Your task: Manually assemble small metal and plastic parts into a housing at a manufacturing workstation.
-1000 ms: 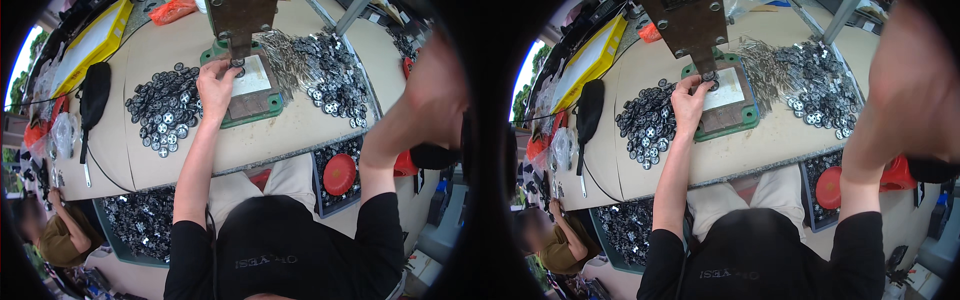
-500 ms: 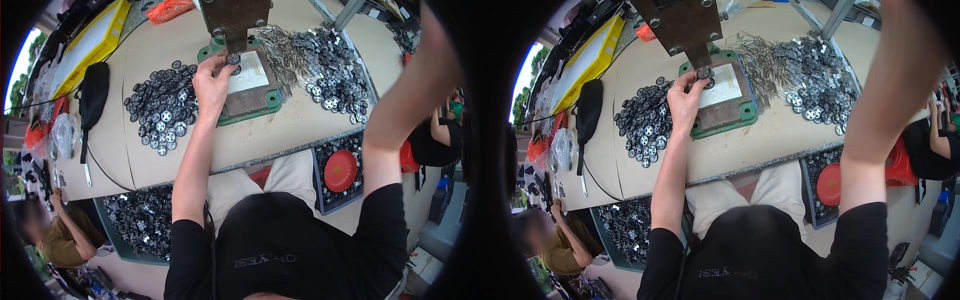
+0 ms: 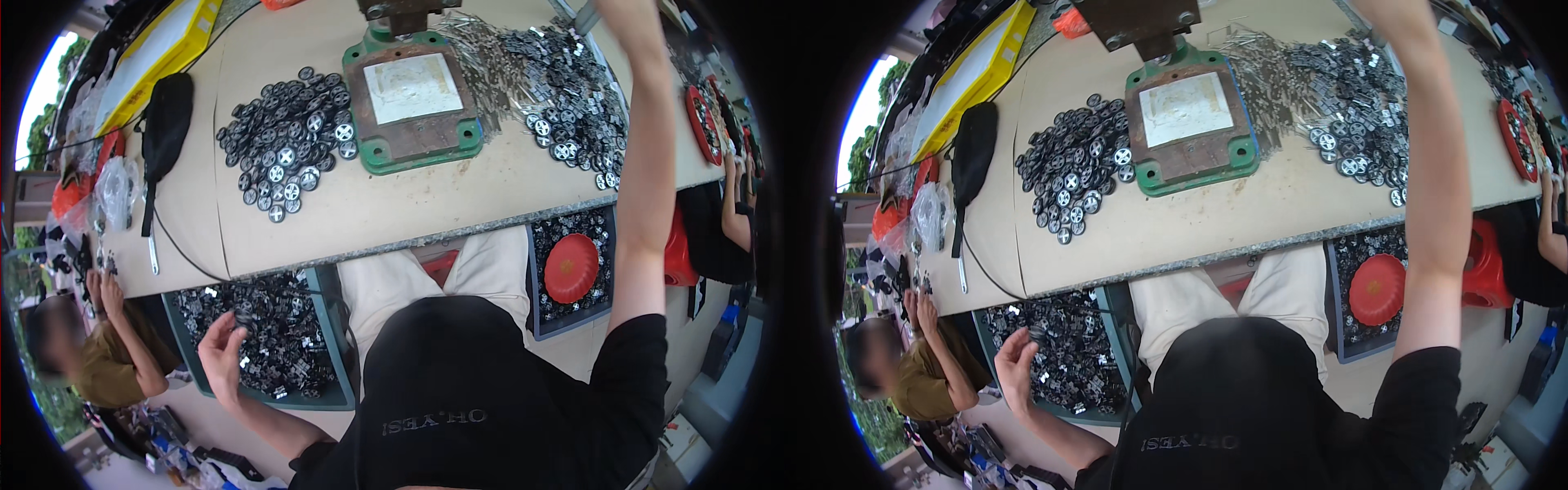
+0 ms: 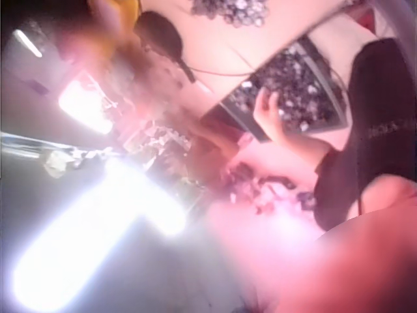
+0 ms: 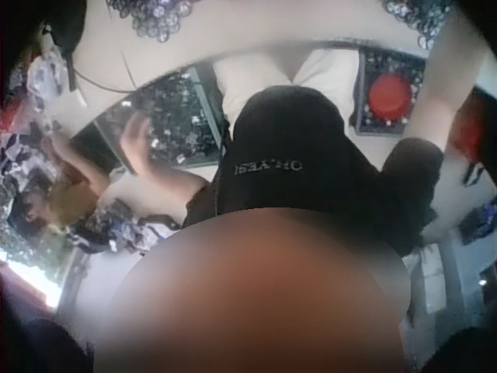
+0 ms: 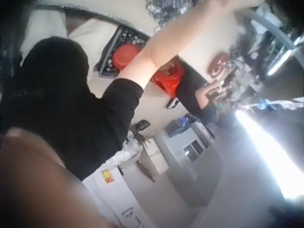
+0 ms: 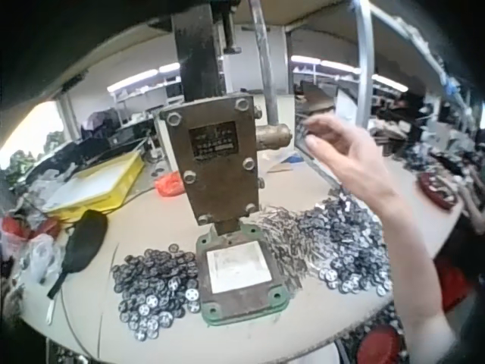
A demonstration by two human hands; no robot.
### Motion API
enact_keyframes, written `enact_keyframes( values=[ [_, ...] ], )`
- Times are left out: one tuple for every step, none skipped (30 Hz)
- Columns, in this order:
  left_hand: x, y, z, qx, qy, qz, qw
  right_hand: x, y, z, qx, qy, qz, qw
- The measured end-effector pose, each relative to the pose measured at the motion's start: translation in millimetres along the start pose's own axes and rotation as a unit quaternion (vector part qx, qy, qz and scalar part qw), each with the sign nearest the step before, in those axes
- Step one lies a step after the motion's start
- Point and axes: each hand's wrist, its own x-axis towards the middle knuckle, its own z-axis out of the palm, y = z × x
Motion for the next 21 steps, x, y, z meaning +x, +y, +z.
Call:
enact_keyframes(
  values=[
    [-6.4,-5.2,-4.5,0.081,0.013,0.007,0.997,-28.1,31.9,9.6,-0.052,-0.056,0.061,0.995],
    [-18.1,-5.5,-8.9,0.158,0.054,0.016,0.986,-52.3,5.9,36.2,0.069,-0.034,0.060,0.995],
    [-15.0,4.2,-3.2,0.157,0.058,0.011,0.986,-74.5,1.7,49.6,0.107,-0.049,0.107,0.987],
    [-4.8,22.9,11.1,0.056,0.064,0.025,0.996,-90.8,-7.4,49.8,0.055,-0.127,0.184,0.973],
    [10.5,43.1,28.6,-0.045,0.064,0.044,0.996,-115.4,11.6,57.6,0.100,-0.132,0.179,0.970],
    [25.4,54.9,44.5,-0.064,0.054,0.049,0.995,-125.6,3.5,60.3,0.062,-0.187,0.231,0.953],
    [41.0,65.2,60.8,-0.084,0.043,0.054,0.994,-136.0,-1.7,66.2,0.043,-0.187,0.231,0.954],
    [59.3,75.9,81.0,-0.076,0.058,0.069,0.993,-143.1,-5.0,67.8,0.042,-0.196,0.247,0.948],
    [72.9,87.5,98.3,-0.068,0.074,0.083,0.992,-147.2,-7.4,68.9,0.042,-0.206,0.263,0.942],
    [82.9,100.2,114.5,-0.001,0.099,0.110,0.989,-150.9,-8.0,70.0,0.035,-0.205,0.266,0.941],
    [89.8,109.6,128.6,0.064,0.120,0.140,0.981,-155.6,-5.6,70.5,0.033,-0.194,0.259,0.946],
    [92.1,113.2,136.0,0.069,0.102,0.129,0.984,-158.7,-3.8,70.2,0.030,-0.183,0.252,0.950],
    [95.6,111.3,139.4,0.063,0.092,0.135,0.985,-159.7,-2.7,69.7,0.018,-0.180,0.257,0.949],
    [99.5,105.3,137.6,0.074,0.099,0.138,0.983,-159.8,-1.6,69.6,0.029,-0.182,0.252,0.950],
    [101.9,100.8,136.4,0.083,0.104,0.140,0.981,-159.9,-1.0,69.4,0.038,-0.184,0.247,0.951],
    [101.7,99.4,135.4,0.075,0.089,0.137,0.984,-159.5,0.0,68.8,0.035,-0.187,0.242,0.952],
    [101.1,97.6,134.3,0.071,0.080,0.142,0.984,-158.3,-0.4,69.2,0.027,-0.184,0.247,0.951],
    [100.1,95.5,133.3,0.071,0.075,0.156,0.982,-157.2,-1.1,69.9,0.025,-0.209,0.266,0.941],
    [98.3,95.6,133.6,0.070,0.071,0.169,0.981,-156.0,-1.3,71.3,0.025,-0.234,0.284,0.929],
    [94.0,101.6,133.5,0.078,0.067,0.155,0.983,-156.2,-1.1,76.1,0.033,-0.226,0.285,0.931],
    [93.7,99.7,135.8,0.076,0.063,0.158,0.982,-155.7,-2.8,78.7,0.029,-0.225,0.288,0.930]
  ],
)
